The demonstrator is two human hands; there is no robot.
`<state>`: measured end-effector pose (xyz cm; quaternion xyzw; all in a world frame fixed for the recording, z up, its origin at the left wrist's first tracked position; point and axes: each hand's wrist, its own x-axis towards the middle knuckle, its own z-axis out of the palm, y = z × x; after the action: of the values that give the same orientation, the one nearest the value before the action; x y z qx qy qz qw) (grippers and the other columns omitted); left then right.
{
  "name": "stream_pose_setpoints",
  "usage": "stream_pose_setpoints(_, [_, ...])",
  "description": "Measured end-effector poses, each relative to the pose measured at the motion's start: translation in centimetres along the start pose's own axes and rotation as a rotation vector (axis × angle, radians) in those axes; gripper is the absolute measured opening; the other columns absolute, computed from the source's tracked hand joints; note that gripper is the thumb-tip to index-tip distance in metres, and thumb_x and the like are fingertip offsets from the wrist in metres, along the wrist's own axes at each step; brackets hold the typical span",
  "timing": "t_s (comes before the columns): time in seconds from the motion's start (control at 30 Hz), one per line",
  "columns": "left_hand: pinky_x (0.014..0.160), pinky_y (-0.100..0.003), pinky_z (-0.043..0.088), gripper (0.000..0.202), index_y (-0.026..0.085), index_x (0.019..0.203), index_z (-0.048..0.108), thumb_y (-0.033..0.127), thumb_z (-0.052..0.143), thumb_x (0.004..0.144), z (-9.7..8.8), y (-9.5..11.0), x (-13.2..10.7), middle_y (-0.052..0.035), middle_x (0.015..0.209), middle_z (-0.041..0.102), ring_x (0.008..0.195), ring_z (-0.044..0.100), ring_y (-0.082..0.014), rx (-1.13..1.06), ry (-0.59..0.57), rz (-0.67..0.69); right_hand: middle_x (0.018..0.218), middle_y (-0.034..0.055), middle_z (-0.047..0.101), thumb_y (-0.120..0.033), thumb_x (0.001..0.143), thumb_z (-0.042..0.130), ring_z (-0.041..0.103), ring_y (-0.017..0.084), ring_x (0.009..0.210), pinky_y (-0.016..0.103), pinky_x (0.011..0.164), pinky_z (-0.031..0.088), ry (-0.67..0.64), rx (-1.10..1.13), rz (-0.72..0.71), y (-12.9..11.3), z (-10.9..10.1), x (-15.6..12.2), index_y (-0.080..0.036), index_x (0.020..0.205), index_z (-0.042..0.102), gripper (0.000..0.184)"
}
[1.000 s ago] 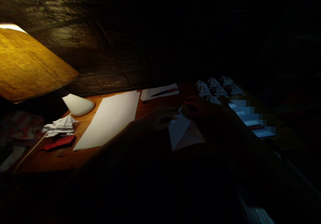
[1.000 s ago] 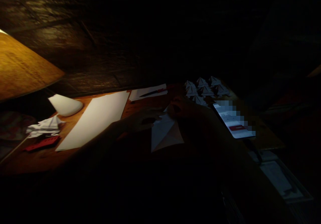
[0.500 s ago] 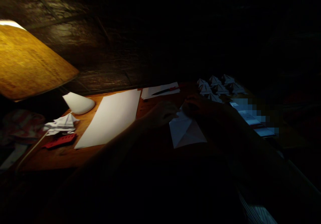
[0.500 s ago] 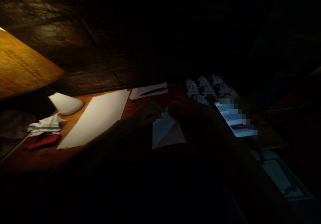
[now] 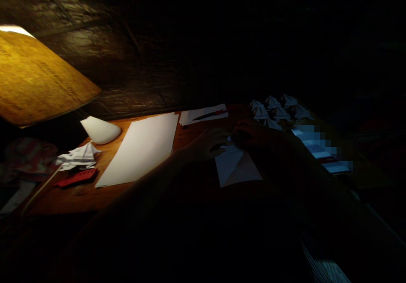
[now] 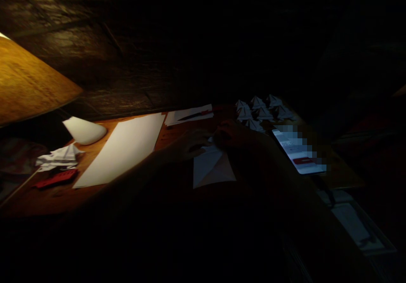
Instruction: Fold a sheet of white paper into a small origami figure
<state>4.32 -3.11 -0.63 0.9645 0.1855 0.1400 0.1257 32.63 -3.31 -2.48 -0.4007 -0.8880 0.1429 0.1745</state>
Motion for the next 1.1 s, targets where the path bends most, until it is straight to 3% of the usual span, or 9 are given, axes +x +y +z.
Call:
stream_pose_setpoints(0.33, [0.115, -0.059, 0.033, 0.030, 0.029, 0.126, 0.065, 0.033, 0.056, 0.098, 0.3, -0.6, -0.1, -0.0056, 0.153, 0.052, 0.142, 0.042, -0.0301, 0.007, -0.013, -0.004, 0.148, 0.0173, 0.046, -0.055, 0.088, 0.063, 0.045, 0.037, 0.136, 0.058, 0.114, 0.038, -0.003, 0.008, 0.032, 0.6, 0.6, 0.1, -0.024, 0.156, 0.041, 0.078])
stream_pose_setpoints(0.53, [0.116, -0.058, 0.033, 0.029, 0.028, 0.125, 0.065, 0.033, 0.054, 0.099, 0.3, -0.5, -0.2, -0.0054, 0.152, 0.053, 0.142, 0.042, -0.0293, 0.005, 0.000, 0.001, 0.148, 0.0173, 0.047, -0.049, 0.089, 0.064, 0.047, 0.036, 0.137, 0.057, 0.114, 0.039, 0.008, -0.034, 0.014, 0.5, 0.6, 0.0, -0.023, 0.152, 0.048, 0.070])
stream_pose_setpoints(0.67, [0.115, -0.057, 0.035, 0.029, 0.026, 0.123, 0.066, 0.034, 0.053, 0.099, 0.7, -0.8, -0.2, -0.0076, 0.148, 0.057, 0.141, 0.043, -0.0294, 0.008, 0.027, 0.002, 0.153, 0.0185, 0.043, -0.038, 0.089, 0.064, 0.043, 0.034, 0.142, 0.055, 0.116, 0.037, 0.031, -0.052, -0.042, -0.7, -0.1, 0.0, -0.018, 0.150, 0.051, 0.065])
stream_pose_setpoints(0.8, [0.114, -0.058, 0.035, 0.028, 0.026, 0.122, 0.066, 0.034, 0.053, 0.099, 0.9, -0.9, -0.3, -0.0086, 0.147, 0.057, 0.140, 0.044, -0.0296, 0.015, 0.041, 0.005, 0.149, 0.0164, 0.052, -0.029, 0.088, 0.062, 0.050, 0.033, 0.135, 0.055, 0.114, 0.040, 0.000, -0.092, -0.050, -1.8, -0.6, 0.1, -0.018, 0.142, 0.059, 0.056])
stream_pose_setpoints(0.93, [0.115, -0.055, 0.035, 0.029, 0.027, 0.124, 0.066, 0.034, 0.053, 0.099, 0.9, -0.9, -0.3, -0.0068, 0.148, 0.056, 0.140, 0.043, -0.0282, 0.023, 0.032, -0.002, 0.149, 0.0151, 0.056, -0.032, 0.089, 0.063, 0.053, 0.035, 0.131, 0.058, 0.112, 0.039, -0.014, -0.099, -0.015, -2.1, -0.8, 0.0, -0.019, 0.142, 0.060, 0.056])
stream_pose_setpoints(1.1, [0.115, -0.051, 0.036, 0.031, 0.025, 0.126, 0.066, 0.035, 0.052, 0.100, 0.9, -0.9, -0.4, -0.0084, 0.148, 0.056, 0.139, 0.044, -0.0276, 0.034, 0.036, 0.008, 0.149, 0.0128, 0.058, -0.033, 0.091, 0.062, 0.055, 0.032, 0.133, 0.052, 0.113, 0.040, -0.013, -0.091, -0.026, -1.9, -0.8, -0.1, -0.019, 0.146, 0.056, 0.058])
